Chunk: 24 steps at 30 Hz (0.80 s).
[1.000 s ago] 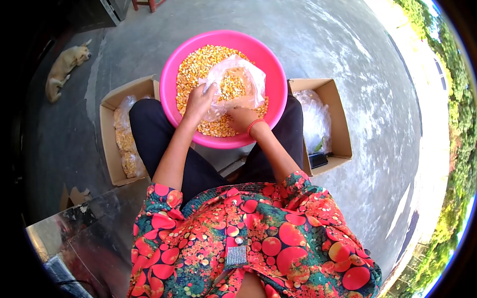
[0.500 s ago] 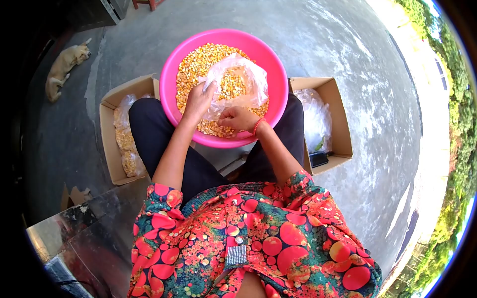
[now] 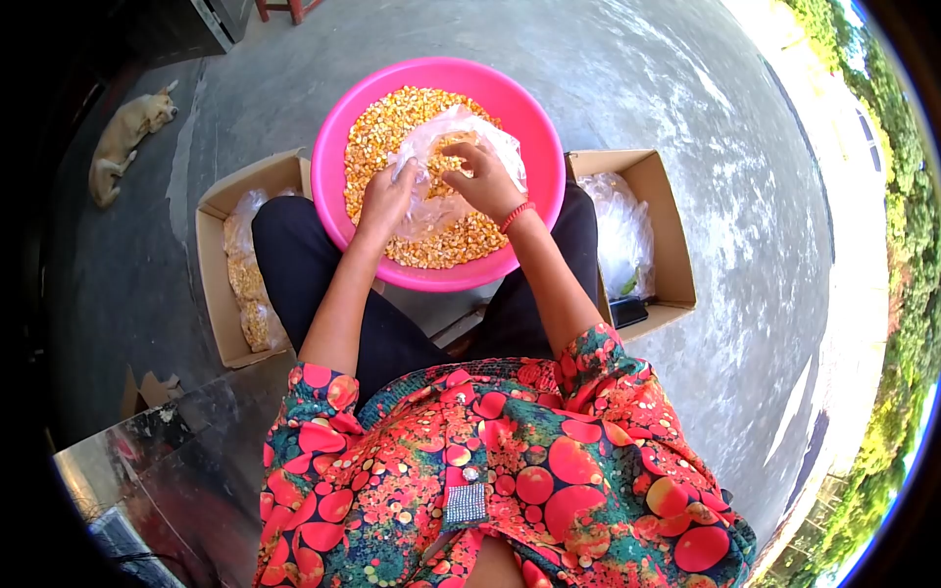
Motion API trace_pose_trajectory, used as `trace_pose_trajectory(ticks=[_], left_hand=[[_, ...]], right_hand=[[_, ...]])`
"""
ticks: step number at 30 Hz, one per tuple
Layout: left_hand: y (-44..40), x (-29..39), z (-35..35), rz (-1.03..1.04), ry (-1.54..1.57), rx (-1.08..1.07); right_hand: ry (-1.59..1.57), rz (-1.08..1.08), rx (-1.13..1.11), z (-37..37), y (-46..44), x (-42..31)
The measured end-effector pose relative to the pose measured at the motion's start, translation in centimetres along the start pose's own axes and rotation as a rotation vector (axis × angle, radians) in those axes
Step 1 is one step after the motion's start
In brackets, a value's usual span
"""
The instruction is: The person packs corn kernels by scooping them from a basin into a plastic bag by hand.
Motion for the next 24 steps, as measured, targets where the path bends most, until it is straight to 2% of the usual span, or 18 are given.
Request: trace_pose_trajectory(ticks=[1, 2, 4, 5, 6, 8, 9, 10, 11, 12, 14, 16, 19, 21, 24], left_hand=[[-0.3, -0.6, 0.1, -0.002, 0.001, 0.000], [-0.8, -1.5, 0.3, 0.016, 0.072, 0.016], [-0.8, -1.6, 0.4, 0.032, 0.143, 0.027], [-0.9, -1.8, 0.5, 0.007, 0.293, 0.036], [-0.7, -1.6, 0.5, -0.019, 0.442, 0.044], [-0.4, -1.0, 0.2, -0.077, 0.540, 0.010], [-0.1, -0.6, 0.1, -0.156, 0.641, -0.042], [0.1, -0.5, 0.3, -0.238, 0.742, -0.095], [0.0, -0.4, 0.2, -0.222, 0.797, -0.092], [0.0, -0.2, 0.1, -0.222, 0.796, -0.092], [0.0, 0.3, 0.0, -0.234, 1.016, -0.056], [-0.3, 0.0, -0.2, -0.215, 1.017, -0.097], [-0.4, 0.2, -0.6, -0.185, 1.001, -0.045], [-0.1, 0.5, -0.8, -0.118, 0.952, 0.000], [-0.1, 0.0, -0.9, -0.176, 0.867, -0.004]], right_hand=[[-0.056, 0.110, -0.062, 0.1, 0.2, 0.2], [-0.056, 0.112, -0.066, 0.0, 0.5, -0.1], [-0.103, 0.340, -0.598, 2.4, 2.8, -0.5], [-0.011, 0.246, -0.660, 3.1, 3.6, -0.5], [0.135, 0.252, -0.735, 4.1, 4.1, -0.1], [0.459, -0.262, -0.494, 6.2, 4.5, 2.7], [0.459, -0.262, -0.492, 7.1, 4.4, 3.1], [0.484, -0.112, -0.531, 8.2, 4.0, 3.8], [0.507, 0.039, -0.567, 9.1, 3.9, 4.5], [0.506, 0.039, -0.566, 9.7, 3.8, 3.7], [0.414, 0.012, -0.489, 10.2, 3.6, 1.5], [0.416, 0.006, -0.460, 10.6, 3.7, 2.4], [0.352, -0.007, -0.442, 10.1, 3.5, 3.1], [0.270, 0.160, -0.527, 9.3, 3.5, 4.3], [0.148, 0.130, -0.542, 7.9, 3.6, 5.5]])
Point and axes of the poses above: each hand's wrist, its own y-axis away from the middle knuckle, its own z-axis out of the palm, x = y × z, the point moved 5 cm from there along -y, towards the middle knuckle, and after that the axes turned 5 degrees about -y, right-handed, at the moved point
